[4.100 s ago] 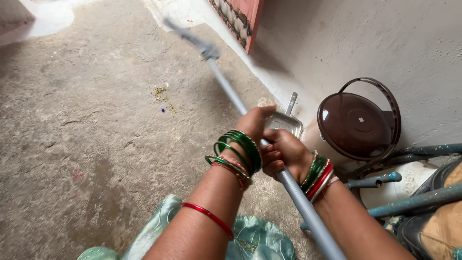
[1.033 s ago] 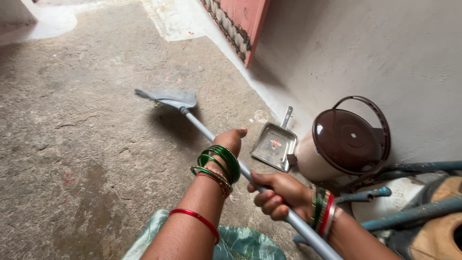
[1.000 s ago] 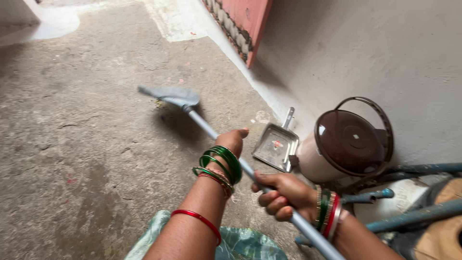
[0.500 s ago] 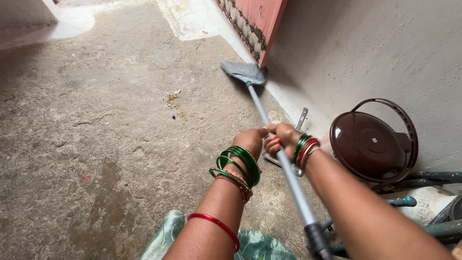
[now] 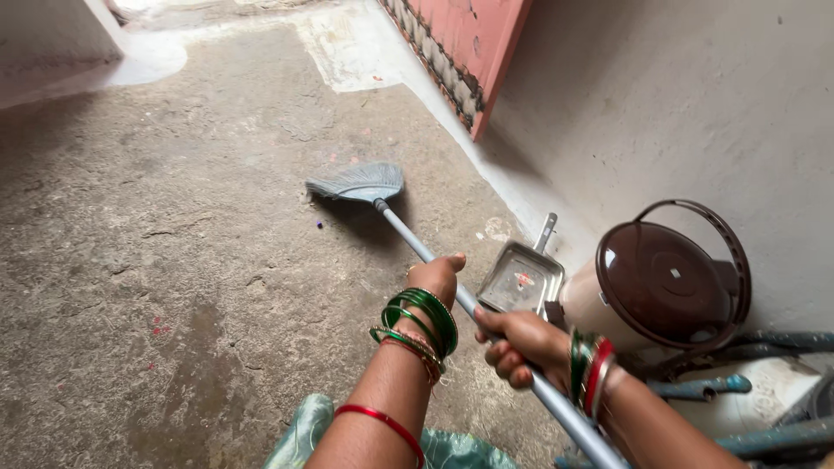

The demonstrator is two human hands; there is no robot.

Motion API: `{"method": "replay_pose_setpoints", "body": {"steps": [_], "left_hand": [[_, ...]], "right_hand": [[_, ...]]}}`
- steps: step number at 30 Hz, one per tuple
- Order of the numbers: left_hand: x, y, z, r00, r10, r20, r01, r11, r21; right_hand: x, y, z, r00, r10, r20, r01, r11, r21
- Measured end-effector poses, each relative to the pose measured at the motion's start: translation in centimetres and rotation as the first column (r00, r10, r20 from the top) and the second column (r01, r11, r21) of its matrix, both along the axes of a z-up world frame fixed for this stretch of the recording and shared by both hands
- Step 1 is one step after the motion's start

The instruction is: The person sweeps debris from a concrete floor into a metal dustpan using a broom.

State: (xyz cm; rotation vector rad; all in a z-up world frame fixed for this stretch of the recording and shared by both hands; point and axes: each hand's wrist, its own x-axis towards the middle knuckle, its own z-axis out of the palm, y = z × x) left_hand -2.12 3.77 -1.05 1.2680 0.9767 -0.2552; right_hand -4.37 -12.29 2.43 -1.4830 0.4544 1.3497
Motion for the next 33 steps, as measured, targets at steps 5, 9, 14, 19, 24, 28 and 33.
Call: {"method": "replay_pose_setpoints", "body": {"steps": [5,9,14,19,24,28,33], "left_hand": [[-1.4,1.5,3.3,0.977,0.204,-0.069,-0.203,0.979,0.019],[-2.0,2.9,5.7,0.932,0.357,-0.065,-0.34,0.922,0.188],[-1.9,5.3,5.8,0.838,0.543,0.052,-0.543,0.84,-0.016],[-0.3,5.6,1.2,0.789,0.608,0.09,-0.604,0.794,-0.07],[3.4,2.8,-4.2,0.91,0.392,-0.134,-0.347,0.898,0.27],[2.1,-1.1,-5.2,0.907,0.365,-0.208,-0.42,0.785,-0.455],[1.3,-2.4,-2.7,0.988,0.153,0.025,-0.113,0.819,-0.563]], "right_hand": [[0.4,4.2,1.1,0.959,0.164,0.232,-0.139,0.983,-0.121],[5.7,12.5,-2.8,0.906,0.255,0.339,-0.248,0.967,-0.063],[10.9,19.0,-8.0,0.922,0.259,0.289,-0.268,0.963,-0.007],[12.3,19.7,-13.0,0.945,0.273,0.181,-0.286,0.957,0.055],[10.8,10.2,-14.3,0.952,0.166,0.258,-0.145,0.984,-0.099],[6.9,5.1,-10.0,0.874,0.372,0.313,-0.291,0.916,-0.277],[5.3,4.0,-5.0,0.774,0.506,0.381,-0.363,0.847,-0.389]]}}
